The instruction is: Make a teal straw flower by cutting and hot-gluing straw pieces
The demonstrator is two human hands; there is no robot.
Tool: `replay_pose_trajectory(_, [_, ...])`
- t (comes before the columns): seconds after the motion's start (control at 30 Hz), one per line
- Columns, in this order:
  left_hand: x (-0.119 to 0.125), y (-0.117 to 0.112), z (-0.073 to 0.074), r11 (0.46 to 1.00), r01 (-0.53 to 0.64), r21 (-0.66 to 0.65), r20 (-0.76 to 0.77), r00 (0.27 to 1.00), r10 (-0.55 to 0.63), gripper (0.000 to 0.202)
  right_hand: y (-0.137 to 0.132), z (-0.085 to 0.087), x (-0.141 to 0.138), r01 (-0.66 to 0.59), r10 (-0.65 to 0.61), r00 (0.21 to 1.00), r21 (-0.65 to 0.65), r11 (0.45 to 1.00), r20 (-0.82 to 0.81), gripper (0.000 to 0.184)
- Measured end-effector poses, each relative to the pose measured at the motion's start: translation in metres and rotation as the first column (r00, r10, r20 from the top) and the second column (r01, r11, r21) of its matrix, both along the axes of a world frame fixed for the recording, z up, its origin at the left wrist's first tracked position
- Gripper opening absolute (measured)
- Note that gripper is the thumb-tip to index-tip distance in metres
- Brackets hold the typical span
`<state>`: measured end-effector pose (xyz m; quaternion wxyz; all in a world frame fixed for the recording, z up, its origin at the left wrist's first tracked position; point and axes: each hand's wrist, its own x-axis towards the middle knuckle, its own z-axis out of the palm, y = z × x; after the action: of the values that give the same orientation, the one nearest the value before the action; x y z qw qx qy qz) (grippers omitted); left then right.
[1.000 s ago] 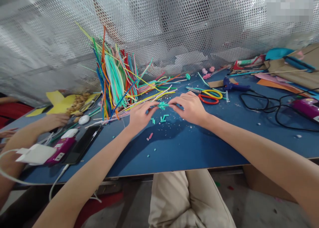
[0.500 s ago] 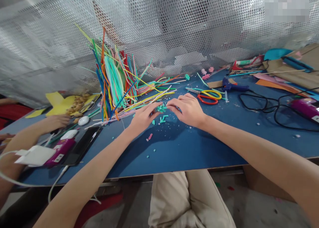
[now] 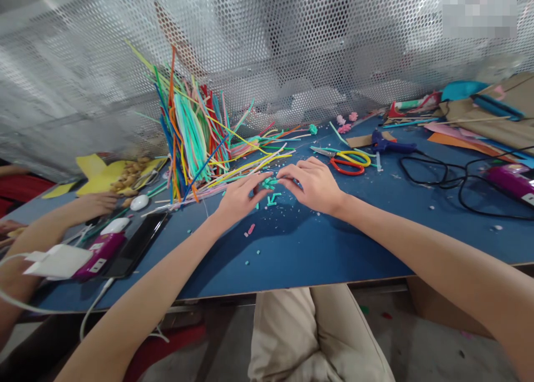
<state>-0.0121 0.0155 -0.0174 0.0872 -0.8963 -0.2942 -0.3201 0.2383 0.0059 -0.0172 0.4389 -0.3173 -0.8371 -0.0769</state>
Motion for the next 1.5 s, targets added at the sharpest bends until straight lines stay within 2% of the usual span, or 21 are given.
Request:
replay_pose_trajectory(0.23, [0.003, -0.003, 0.004, 0.998, -0.051, 0.035, -0.046, 0.998, 0.052, 0.047, 0.001, -0.001, -0.001, -0.049, 0.048, 0.999, 0.054, 0.997, 0.025, 0.015])
replay_pose_trajectory(0.43, [0.003, -0.005, 0.003, 0.993, -0.105, -0.048, -0.061, 0.993, 0.102, 0.059, -0.002, 0.0, -0.001, -0.073, 0.064, 0.993, 0.098, 0.993, 0.098, 0.02])
replay_pose_trajectory(0.5, [0.004, -0.006, 0.003, 0.985, -0.155, -0.076, -0.07, 0.986, 0.149, 0.055, -0.004, 0.0, -0.002, -0.077, 0.061, 0.991, 0.135, 0.988, 0.12, 0.02])
replay_pose_trajectory(0.6, [0.007, -0.007, 0.003, 0.957, -0.264, -0.122, -0.122, 0.961, 0.25, 0.035, -0.008, 0.001, -0.005, -0.093, 0.067, 0.988, 0.185, 0.978, 0.142, 0.02])
replay_pose_trajectory(0.67, [0.007, -0.008, 0.004, 0.944, -0.298, -0.14, -0.172, 0.946, 0.273, 0.025, -0.012, 0.001, -0.008, -0.105, 0.077, 0.985, 0.176, 0.979, 0.156, 0.02])
replay_pose_trajectory(0.83, [0.008, -0.012, 0.007, 0.947, -0.301, -0.114, -0.256, 0.93, 0.265, 0.024, -0.017, -0.001, -0.015, -0.145, 0.128, 0.982, 0.116, 0.983, 0.139, 0.013])
replay_pose_trajectory(1.03, [0.009, -0.015, 0.008, 0.954, -0.293, -0.067, -0.263, 0.927, 0.267, 0.017, -0.017, -0.005, -0.019, -0.135, 0.123, 0.985, 0.104, 0.985, 0.117, 0.008])
replay_pose_trajectory(1.23, [0.01, -0.015, 0.006, 0.961, -0.276, -0.03, -0.254, 0.932, 0.259, 0.03, -0.017, -0.005, -0.021, -0.153, 0.141, 0.984, 0.121, 0.981, 0.108, 0.008])
replay_pose_trajectory(1.5, [0.009, -0.014, 0.008, 0.967, -0.253, -0.011, -0.333, 0.913, 0.235, 0.038, -0.017, -0.006, -0.023, -0.133, 0.118, 0.985, 0.116, 0.984, 0.128, 0.009])
